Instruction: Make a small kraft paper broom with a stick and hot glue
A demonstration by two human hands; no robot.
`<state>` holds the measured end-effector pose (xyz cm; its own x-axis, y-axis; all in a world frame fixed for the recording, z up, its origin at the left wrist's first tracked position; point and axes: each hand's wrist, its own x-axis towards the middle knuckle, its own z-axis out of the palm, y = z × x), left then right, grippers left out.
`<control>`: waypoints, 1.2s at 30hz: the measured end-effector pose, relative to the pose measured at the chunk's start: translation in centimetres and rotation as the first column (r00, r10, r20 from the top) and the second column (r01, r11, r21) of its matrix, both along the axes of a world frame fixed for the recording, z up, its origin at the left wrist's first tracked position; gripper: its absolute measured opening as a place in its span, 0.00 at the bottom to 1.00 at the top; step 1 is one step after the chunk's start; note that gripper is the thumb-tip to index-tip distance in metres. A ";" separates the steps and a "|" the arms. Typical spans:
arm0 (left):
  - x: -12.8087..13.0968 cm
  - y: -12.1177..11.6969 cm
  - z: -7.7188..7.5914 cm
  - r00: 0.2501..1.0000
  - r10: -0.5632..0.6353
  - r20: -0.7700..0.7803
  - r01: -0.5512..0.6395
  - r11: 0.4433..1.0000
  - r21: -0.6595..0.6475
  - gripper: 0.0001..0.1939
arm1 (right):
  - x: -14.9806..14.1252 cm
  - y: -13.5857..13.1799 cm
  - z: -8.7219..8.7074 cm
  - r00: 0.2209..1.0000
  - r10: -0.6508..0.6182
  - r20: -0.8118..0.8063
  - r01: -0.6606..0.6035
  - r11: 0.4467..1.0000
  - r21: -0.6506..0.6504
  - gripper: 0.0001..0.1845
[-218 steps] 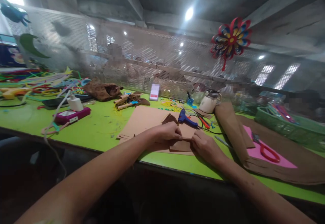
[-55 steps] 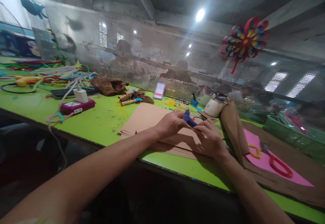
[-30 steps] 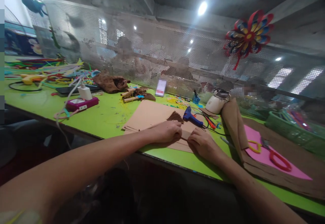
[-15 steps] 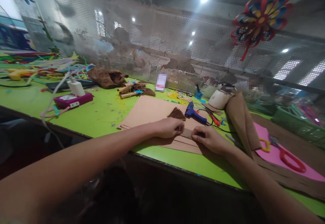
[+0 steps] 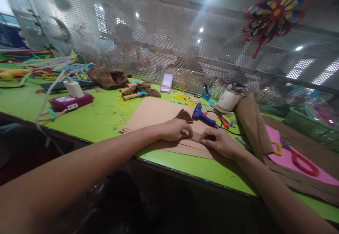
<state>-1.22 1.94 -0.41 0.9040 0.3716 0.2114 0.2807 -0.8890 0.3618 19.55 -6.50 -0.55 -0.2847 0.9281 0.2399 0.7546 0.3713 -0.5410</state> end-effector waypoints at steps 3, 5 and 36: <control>-0.2 0.0 -0.1 1.000 -0.028 -0.005 0.029 0.998 0.056 0.14 | 0.0 -0.3 0.1 0.997 0.068 0.021 -0.069 0.995 0.066 0.07; -0.3 -0.1 -0.2 0.998 -0.055 0.015 0.053 0.993 0.104 0.14 | 0.2 -0.4 -0.1 0.994 0.100 0.038 -0.104 0.989 0.107 0.10; -3.4 -2.8 0.3 0.984 -0.175 0.003 0.150 0.851 0.502 0.10 | 2.9 -3.7 -1.5 0.929 0.160 0.334 -0.269 0.912 0.310 0.14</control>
